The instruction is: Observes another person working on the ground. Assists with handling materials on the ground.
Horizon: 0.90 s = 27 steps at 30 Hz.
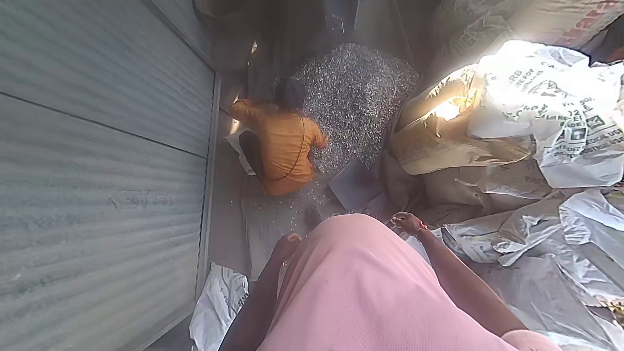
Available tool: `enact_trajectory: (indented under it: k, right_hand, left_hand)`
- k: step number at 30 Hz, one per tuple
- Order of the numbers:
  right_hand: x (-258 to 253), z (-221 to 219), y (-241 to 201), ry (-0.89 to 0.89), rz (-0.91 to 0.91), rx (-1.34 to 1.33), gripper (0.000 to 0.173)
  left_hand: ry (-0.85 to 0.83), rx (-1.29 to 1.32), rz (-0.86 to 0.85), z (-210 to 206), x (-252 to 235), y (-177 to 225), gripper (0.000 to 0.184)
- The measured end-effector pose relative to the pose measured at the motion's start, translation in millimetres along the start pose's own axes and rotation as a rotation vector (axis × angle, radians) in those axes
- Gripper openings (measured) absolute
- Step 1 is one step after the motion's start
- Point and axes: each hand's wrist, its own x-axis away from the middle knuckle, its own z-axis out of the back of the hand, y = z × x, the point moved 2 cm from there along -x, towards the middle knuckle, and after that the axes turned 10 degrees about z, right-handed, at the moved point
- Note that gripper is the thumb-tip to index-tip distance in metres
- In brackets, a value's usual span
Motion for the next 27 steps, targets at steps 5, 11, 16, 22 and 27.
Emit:
enact_trajectory:
  k: [5,11,16,22,27]
  right_hand:
    - [1,-2,2,-0.011,0.000,0.031,0.034]
    - [0,-6,1,-0.023,0.007,0.048,0.035]
    - [-2,-12,-3,-0.032,0.034,0.106,0.034]
    - [-1,-12,-5,-0.042,0.037,0.138,0.035]
    - [0,-11,-2,-0.029,0.017,0.106,0.035]
  left_hand:
    - [0.001,-0.002,0.002,2,-3,-1,0.033]
    - [0.009,0.021,0.001,1,-8,-4,0.034]
    - [0.013,0.018,-0.012,1,-7,-5,0.033]
    - [0.020,-0.009,-0.013,0,-8,-7,0.033]
    - [0.036,-0.037,-0.048,-4,-11,-8,0.035]
